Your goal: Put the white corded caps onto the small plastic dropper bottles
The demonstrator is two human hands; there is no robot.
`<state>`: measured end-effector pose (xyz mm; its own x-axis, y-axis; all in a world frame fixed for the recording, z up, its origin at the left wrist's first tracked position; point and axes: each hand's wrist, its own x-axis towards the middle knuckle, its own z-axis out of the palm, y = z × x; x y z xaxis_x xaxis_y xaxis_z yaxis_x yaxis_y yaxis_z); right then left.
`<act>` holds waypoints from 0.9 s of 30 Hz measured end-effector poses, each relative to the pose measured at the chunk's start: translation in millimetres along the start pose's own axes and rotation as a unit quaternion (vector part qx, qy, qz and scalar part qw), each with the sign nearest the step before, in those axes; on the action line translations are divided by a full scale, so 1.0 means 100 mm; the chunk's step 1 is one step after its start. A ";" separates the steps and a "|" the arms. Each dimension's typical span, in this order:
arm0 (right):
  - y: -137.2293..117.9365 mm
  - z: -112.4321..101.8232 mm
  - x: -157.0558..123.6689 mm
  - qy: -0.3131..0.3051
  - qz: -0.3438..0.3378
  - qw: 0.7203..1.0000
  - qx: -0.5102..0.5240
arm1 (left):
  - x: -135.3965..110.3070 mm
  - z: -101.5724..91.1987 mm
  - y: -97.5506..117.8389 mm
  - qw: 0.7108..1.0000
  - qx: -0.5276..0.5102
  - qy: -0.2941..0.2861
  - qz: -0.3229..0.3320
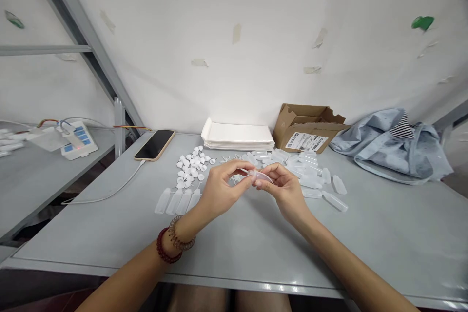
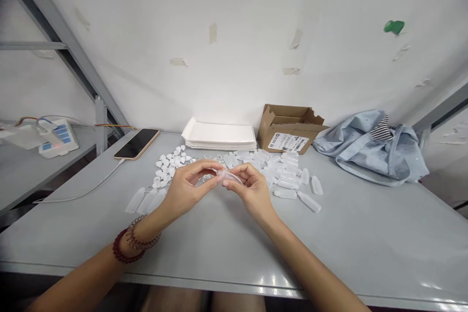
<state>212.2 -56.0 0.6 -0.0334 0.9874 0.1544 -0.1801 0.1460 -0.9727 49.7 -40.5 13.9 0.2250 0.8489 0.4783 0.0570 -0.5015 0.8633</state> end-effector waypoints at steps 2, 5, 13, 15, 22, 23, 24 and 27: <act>-0.01 0.02 0.00 0.006 0.001 1.000 0.006 | 0.02 -0.02 0.00 0.998 -0.031 -0.011 -0.053; -0.01 0.02 -0.01 -0.011 0.014 1.000 0.004 | 0.05 -0.05 -0.02 0.988 -0.086 -0.031 -0.124; -0.03 0.00 0.00 -0.078 0.087 0.991 0.065 | 0.07 -0.07 -0.05 0.983 -0.103 -0.084 -0.126; -0.04 0.00 0.00 -0.070 0.104 0.988 0.086 | 0.06 -0.07 -0.03 0.991 -0.054 -0.081 -0.094; -0.04 0.01 0.00 -0.031 0.138 0.980 0.143 | -0.04 0.01 -0.04 0.957 0.230 -0.064 0.165; -0.03 0.02 0.00 -0.034 0.139 0.979 0.148 | -0.05 0.04 -0.05 0.950 0.250 -0.061 0.176; -0.03 0.03 0.00 -0.037 0.138 0.978 0.153 | -0.07 0.06 -0.06 0.945 0.267 -0.059 0.180; -0.02 0.04 0.00 -0.052 0.126 0.979 0.151 | -0.08 0.09 -0.08 0.938 0.290 -0.055 0.182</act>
<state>208.1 -56.7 3.0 -0.2114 0.9760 -0.0528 -0.4357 -0.1424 -0.8888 55.9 -44.6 2.4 0.4300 0.5975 0.6768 0.4688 -0.7884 0.3983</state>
